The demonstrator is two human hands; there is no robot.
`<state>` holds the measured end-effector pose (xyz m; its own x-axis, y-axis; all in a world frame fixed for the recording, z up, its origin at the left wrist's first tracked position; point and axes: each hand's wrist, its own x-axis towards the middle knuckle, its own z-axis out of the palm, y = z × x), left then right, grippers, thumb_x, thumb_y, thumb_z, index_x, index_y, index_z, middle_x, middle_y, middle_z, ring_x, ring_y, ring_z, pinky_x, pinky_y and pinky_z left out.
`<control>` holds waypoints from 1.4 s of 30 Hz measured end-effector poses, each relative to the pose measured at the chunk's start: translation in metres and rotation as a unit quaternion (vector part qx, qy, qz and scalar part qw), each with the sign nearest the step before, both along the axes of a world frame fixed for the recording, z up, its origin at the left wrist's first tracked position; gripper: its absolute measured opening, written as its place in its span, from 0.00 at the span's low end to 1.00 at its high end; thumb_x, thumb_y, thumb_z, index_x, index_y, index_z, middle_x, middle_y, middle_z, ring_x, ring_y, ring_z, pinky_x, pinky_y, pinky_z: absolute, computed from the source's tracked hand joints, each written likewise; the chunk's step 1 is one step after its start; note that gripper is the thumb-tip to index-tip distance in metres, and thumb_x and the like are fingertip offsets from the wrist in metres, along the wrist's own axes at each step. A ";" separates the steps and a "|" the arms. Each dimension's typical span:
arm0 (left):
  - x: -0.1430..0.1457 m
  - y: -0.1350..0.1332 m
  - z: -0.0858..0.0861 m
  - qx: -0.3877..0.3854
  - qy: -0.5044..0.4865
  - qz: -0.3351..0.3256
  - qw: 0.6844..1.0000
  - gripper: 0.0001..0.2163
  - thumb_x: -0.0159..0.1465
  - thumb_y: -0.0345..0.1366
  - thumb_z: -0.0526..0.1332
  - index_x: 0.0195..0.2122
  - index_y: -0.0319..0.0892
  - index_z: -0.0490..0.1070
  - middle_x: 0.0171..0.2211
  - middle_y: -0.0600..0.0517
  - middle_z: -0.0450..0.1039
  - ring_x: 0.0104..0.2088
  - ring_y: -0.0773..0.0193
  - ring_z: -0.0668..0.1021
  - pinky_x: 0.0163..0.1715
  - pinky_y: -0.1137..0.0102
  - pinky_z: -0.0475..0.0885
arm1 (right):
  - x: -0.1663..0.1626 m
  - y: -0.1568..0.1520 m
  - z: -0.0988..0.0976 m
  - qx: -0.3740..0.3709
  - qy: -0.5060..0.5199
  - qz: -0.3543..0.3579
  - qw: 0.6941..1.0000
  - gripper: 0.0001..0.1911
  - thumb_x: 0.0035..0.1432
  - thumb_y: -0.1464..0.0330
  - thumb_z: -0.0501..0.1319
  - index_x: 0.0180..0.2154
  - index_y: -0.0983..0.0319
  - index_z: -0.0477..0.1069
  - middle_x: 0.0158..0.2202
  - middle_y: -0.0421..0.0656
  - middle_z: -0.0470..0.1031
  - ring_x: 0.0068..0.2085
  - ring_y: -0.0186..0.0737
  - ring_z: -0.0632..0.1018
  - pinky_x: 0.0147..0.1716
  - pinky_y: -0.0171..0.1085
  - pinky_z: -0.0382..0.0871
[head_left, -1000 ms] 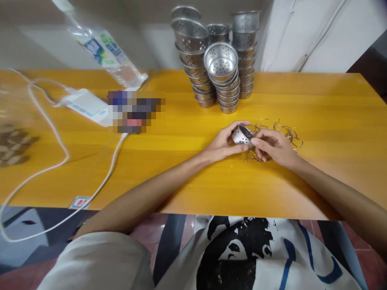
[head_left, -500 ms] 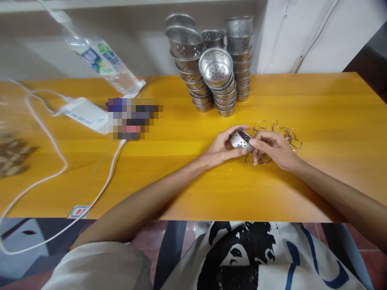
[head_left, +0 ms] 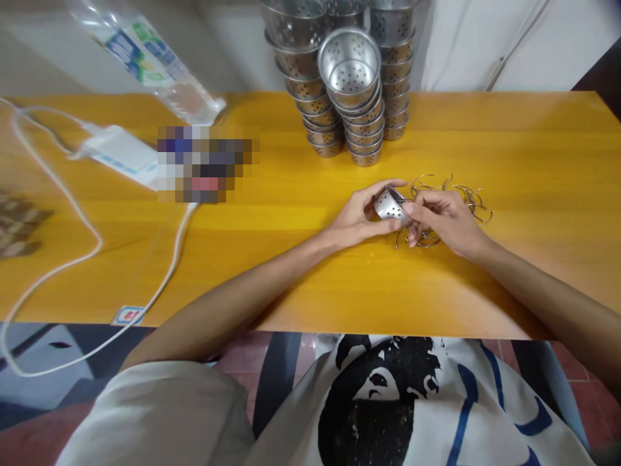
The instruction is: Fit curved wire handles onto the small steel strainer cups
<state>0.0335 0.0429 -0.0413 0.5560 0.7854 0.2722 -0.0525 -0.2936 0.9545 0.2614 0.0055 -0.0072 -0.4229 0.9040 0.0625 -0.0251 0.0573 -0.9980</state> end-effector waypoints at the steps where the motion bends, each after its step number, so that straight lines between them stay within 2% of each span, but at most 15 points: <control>1: 0.000 0.000 0.000 0.001 0.000 0.001 1.000 0.39 0.60 0.56 0.81 0.68 0.42 0.75 0.44 0.48 0.79 0.42 0.58 0.79 0.47 0.65 0.74 | 0.000 0.000 0.000 0.001 0.003 0.002 1.000 0.28 0.61 0.44 0.78 0.28 0.59 0.72 0.22 0.39 0.79 0.22 0.37 0.81 0.26 0.37 0.82; 8: -0.002 0.001 -0.003 0.020 0.000 0.008 1.000 0.39 0.61 0.56 0.80 0.67 0.43 0.75 0.47 0.47 0.80 0.46 0.56 0.81 0.52 0.62 0.77 | 0.004 0.003 -0.001 0.009 -0.003 0.034 0.999 0.27 0.63 0.45 0.77 0.30 0.59 0.75 0.25 0.40 0.81 0.25 0.36 0.82 0.30 0.37 0.82; 11: 0.000 0.002 -0.008 0.039 -0.009 0.026 0.999 0.38 0.61 0.55 0.80 0.67 0.43 0.74 0.54 0.44 0.81 0.52 0.52 0.83 0.59 0.59 0.78 | 0.004 0.003 -0.004 0.018 0.012 0.007 1.000 0.25 0.63 0.44 0.76 0.34 0.58 0.77 0.28 0.39 0.81 0.26 0.35 0.81 0.31 0.37 0.81; 14: 0.004 -0.001 -0.012 0.084 -0.013 0.076 0.993 0.38 0.61 0.53 0.81 0.67 0.45 0.72 0.60 0.42 0.80 0.59 0.49 0.83 0.64 0.55 0.77 | 0.006 0.004 -0.007 0.052 0.033 -0.087 0.994 0.24 0.59 0.48 0.80 0.48 0.54 0.82 0.45 0.41 0.83 0.30 0.33 0.81 0.30 0.36 0.82; 16: 0.007 -0.005 -0.013 0.111 -0.010 0.114 0.987 0.37 0.60 0.50 0.81 0.68 0.46 0.72 0.62 0.42 0.80 0.61 0.46 0.83 0.66 0.52 0.77 | 0.008 0.006 -0.008 0.054 0.041 -0.129 0.989 0.33 0.54 0.51 0.84 0.58 0.49 0.79 0.56 0.42 0.80 0.32 0.33 0.81 0.28 0.36 0.81; 17: 0.009 -0.007 -0.013 0.120 -0.010 0.129 0.984 0.37 0.60 0.48 0.81 0.68 0.46 0.72 0.62 0.41 0.80 0.62 0.46 0.83 0.67 0.51 0.77 | 0.009 0.008 -0.009 0.042 0.040 -0.128 0.990 0.37 0.52 0.53 0.85 0.60 0.48 0.77 0.58 0.43 0.79 0.32 0.34 0.81 0.26 0.36 0.80; 19: 0.012 -0.012 -0.011 0.137 -0.009 0.151 0.979 0.37 0.60 0.44 0.81 0.68 0.46 0.72 0.62 0.41 0.81 0.62 0.44 0.83 0.67 0.49 0.78 | 0.011 0.010 -0.009 0.005 0.030 -0.094 0.995 0.38 0.50 0.54 0.85 0.59 0.50 0.76 0.56 0.44 0.80 0.32 0.36 0.82 0.23 0.36 0.78; 21: 0.014 -0.017 -0.008 0.163 -0.004 0.162 0.973 0.35 0.61 0.40 0.81 0.68 0.46 0.72 0.64 0.40 0.80 0.63 0.44 0.83 0.68 0.47 0.78 | 0.009 0.010 -0.009 -0.018 0.019 -0.069 0.997 0.33 0.50 0.54 0.85 0.54 0.54 0.78 0.55 0.46 0.81 0.30 0.36 0.81 0.22 0.37 0.79; 24: 0.014 -0.020 -0.005 0.212 0.022 0.155 0.965 0.34 0.64 0.34 0.77 0.71 0.49 0.71 0.68 0.41 0.77 0.66 0.44 0.81 0.70 0.45 0.76 | 0.007 0.007 -0.011 -0.012 0.014 -0.091 0.996 0.29 0.50 0.56 0.84 0.50 0.56 0.79 0.56 0.46 0.83 0.29 0.35 0.82 0.26 0.40 0.84; 27: 0.013 -0.015 -0.010 0.212 0.045 0.139 0.966 0.42 0.65 0.32 0.75 0.79 0.54 0.61 0.76 0.40 0.67 0.74 0.40 0.74 0.70 0.43 0.76 | 0.014 0.017 -0.009 0.020 -0.013 -0.142 0.990 0.24 0.53 0.58 0.82 0.48 0.57 0.81 0.53 0.46 0.85 0.29 0.37 0.83 0.28 0.41 0.86; 30: 0.012 -0.006 -0.021 0.179 0.035 0.150 0.972 0.47 0.66 0.32 0.74 0.82 0.56 0.53 0.80 0.39 0.60 0.76 0.40 0.71 0.68 0.44 0.79 | 0.035 0.059 -0.001 0.045 -0.048 -0.239 0.969 0.14 0.57 0.66 0.77 0.45 0.60 0.83 0.44 0.45 0.86 0.27 0.36 0.82 0.29 0.39 0.85; 32: 0.011 -0.001 -0.027 0.163 0.027 0.171 0.971 0.40 0.69 0.29 0.70 0.80 0.54 0.57 0.77 0.39 0.63 0.71 0.45 0.76 0.64 0.49 0.82 | 0.052 0.103 0.008 0.029 -0.056 -0.319 0.946 0.10 0.59 0.75 0.72 0.44 0.62 0.82 0.37 0.44 0.84 0.27 0.36 0.82 0.32 0.37 0.85; 35: 0.011 0.000 -0.029 0.150 0.026 0.203 0.967 0.32 0.69 0.25 0.65 0.73 0.50 0.66 0.71 0.39 0.69 0.66 0.51 0.79 0.57 0.58 0.86 | 0.071 0.177 0.019 -0.064 -0.058 -0.403 0.911 0.07 0.65 0.83 0.65 0.39 0.66 0.78 0.31 0.42 0.81 0.27 0.33 0.82 0.35 0.33 0.83; 38: 0.012 -0.003 -0.025 0.148 0.032 0.208 0.966 0.28 0.66 0.22 0.63 0.67 0.48 0.71 0.68 0.40 0.70 0.64 0.53 0.79 0.51 0.64 0.87 | 0.073 0.236 0.022 -0.098 -0.052 -0.443 0.890 0.08 0.68 0.84 0.64 0.40 0.68 0.74 0.27 0.36 0.74 0.27 0.29 0.80 0.35 0.30 0.80; 42: 0.012 -0.007 -0.020 0.149 0.041 0.206 0.966 0.26 0.65 0.19 0.62 0.62 0.46 0.73 0.66 0.40 0.70 0.63 0.54 0.79 0.48 0.67 0.86 | 0.058 0.283 0.009 -0.117 -0.012 -0.466 0.877 0.08 0.70 0.83 0.64 0.44 0.66 0.71 0.27 0.31 0.71 0.28 0.28 0.80 0.34 0.27 0.79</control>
